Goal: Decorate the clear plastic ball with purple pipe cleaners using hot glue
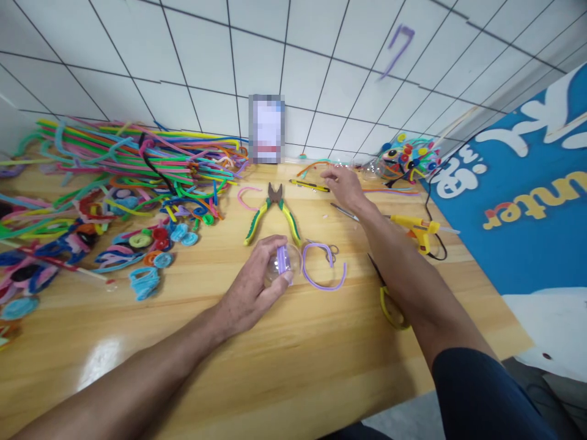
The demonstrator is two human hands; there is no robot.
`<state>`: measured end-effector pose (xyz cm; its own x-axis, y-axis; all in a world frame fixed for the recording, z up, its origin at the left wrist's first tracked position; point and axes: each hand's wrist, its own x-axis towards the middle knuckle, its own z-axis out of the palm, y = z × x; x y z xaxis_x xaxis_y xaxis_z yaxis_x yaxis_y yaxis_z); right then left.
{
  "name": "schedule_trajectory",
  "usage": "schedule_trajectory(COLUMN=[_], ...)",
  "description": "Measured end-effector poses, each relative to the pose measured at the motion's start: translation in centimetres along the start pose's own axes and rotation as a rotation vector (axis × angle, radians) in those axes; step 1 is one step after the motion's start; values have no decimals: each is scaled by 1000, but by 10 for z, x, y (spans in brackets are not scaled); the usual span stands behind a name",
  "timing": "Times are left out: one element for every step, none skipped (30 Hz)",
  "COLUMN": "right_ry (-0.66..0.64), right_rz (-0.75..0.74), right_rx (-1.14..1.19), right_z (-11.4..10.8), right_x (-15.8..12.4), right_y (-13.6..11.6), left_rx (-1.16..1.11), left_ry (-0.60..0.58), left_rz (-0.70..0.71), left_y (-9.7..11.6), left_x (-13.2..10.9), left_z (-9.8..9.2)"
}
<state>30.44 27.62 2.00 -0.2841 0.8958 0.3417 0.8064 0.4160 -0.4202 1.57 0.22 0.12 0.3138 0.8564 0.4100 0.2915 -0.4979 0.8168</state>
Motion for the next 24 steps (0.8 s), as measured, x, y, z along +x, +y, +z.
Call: schedule_trajectory(right_ry=[4,-4,-19,-39,-62,-88,-117,-153,-199,-255,-315,-369,-409,-434,-445,-447,-444,-441,-440,-436,-431,-427,-422,-415], right_rz=[21,43,63,83,104,129,156,183,206,226,246,267,289,311,328,338,338,330,318,301,280,259,240,218], right_rx=[-10,-26,-47,-72,-101,-138,-179,-224,-273,-325,-380,-434,-482,-522,-548,-560,-562,-557,-548,-538,-527,-516,-506,-495], right_z=[-7,-15,-24,-32,-41,-49,-57,-63,-69,-73,-76,-78,-79,-79,-78,-77,-75,-73,-71,-69,-66,-62,-58,-54], right_x=[-2,-4,-6,-10,-14,-19,-24,-31,-37,-44,-51,-58,-64,-69,-74,-78,-81,-83,-84,-83,-82,-81,-78,-74], right_y=[2,3,4,3,2,0,-3,-6,-9,-13,-16,-19,-21,-23,-24,-26,-27,-29,-32,-35,-38,-43,-47,-52], left_rx=[1,0,-1,-2,-3,-4,-6,-9,-14,-19,-25,-28,-30,-30,-28,-26,-25,-24,-25,-27,-28,-28,-25,-21], left_ry=[2,2,2,3,2,1,-1,-4,-7,-9,-11,-13,-13,-13,-13,-12,-9,-6,-4,-3,0,3,5,5], left_rz=[1,2,2,0,-3,-8,-16,-24,-31,-39,-46,-50,-53,-54,-54,-52,-48,-44,-39,-36,-33,-31,-28,-26], left_y=[0,-1,-1,-2,-2,-2,-2,-2,-2,-2,-3,-3,-3,-4,-4,-4,-5,-5,-5,-5,-5,-5,-5,-5], left_x=[0,0,0,0,0,0,0,0,0,0,0,-1,-1,-1,-1,-1,-1,-1,-1,0,0,0,0,0], left_z=[0,0,0,0,0,0,0,0,0,0,0,0,0,0,0,0,1,1,1,1,2,2,2,2])
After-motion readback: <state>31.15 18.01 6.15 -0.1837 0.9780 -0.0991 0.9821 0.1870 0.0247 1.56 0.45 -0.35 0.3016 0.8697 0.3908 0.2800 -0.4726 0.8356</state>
